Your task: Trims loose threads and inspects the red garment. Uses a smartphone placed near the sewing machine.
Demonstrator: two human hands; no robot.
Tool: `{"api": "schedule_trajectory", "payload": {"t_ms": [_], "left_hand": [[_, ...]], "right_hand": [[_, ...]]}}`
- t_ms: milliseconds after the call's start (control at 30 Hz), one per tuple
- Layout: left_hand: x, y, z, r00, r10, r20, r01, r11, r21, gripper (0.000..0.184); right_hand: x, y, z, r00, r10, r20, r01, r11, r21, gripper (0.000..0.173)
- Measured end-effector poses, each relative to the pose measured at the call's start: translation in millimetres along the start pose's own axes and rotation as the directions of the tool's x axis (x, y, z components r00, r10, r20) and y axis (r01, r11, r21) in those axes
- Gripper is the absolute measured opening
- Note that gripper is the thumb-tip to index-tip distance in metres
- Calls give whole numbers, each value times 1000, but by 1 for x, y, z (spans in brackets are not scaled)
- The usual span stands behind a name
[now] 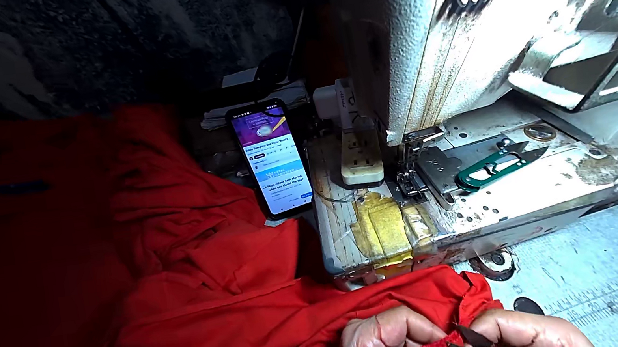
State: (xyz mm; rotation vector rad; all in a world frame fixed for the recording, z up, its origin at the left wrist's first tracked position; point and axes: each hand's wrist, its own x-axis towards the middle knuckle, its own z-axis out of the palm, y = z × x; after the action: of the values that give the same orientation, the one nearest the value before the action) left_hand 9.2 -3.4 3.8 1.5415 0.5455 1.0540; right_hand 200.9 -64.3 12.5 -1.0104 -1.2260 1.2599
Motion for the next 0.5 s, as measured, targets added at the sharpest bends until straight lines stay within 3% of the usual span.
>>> {"api": "schedule_trajectory", "payload": {"t_ms": [133, 267, 500], "left_hand": [[0, 2, 4, 998, -32, -55, 34, 999, 24, 8], [-1, 3, 4, 998, -39, -46, 40, 999, 28, 10], [-1, -1, 2, 999, 44, -9, -43, 994, 103, 6]], "right_hand": [[5, 6, 0, 997, -75, 0, 75, 995, -62, 9], [10, 15, -8, 982, -155, 106, 160, 986, -47, 14], [11, 9, -4, 994, -77, 83, 81, 995, -54, 9]]}}
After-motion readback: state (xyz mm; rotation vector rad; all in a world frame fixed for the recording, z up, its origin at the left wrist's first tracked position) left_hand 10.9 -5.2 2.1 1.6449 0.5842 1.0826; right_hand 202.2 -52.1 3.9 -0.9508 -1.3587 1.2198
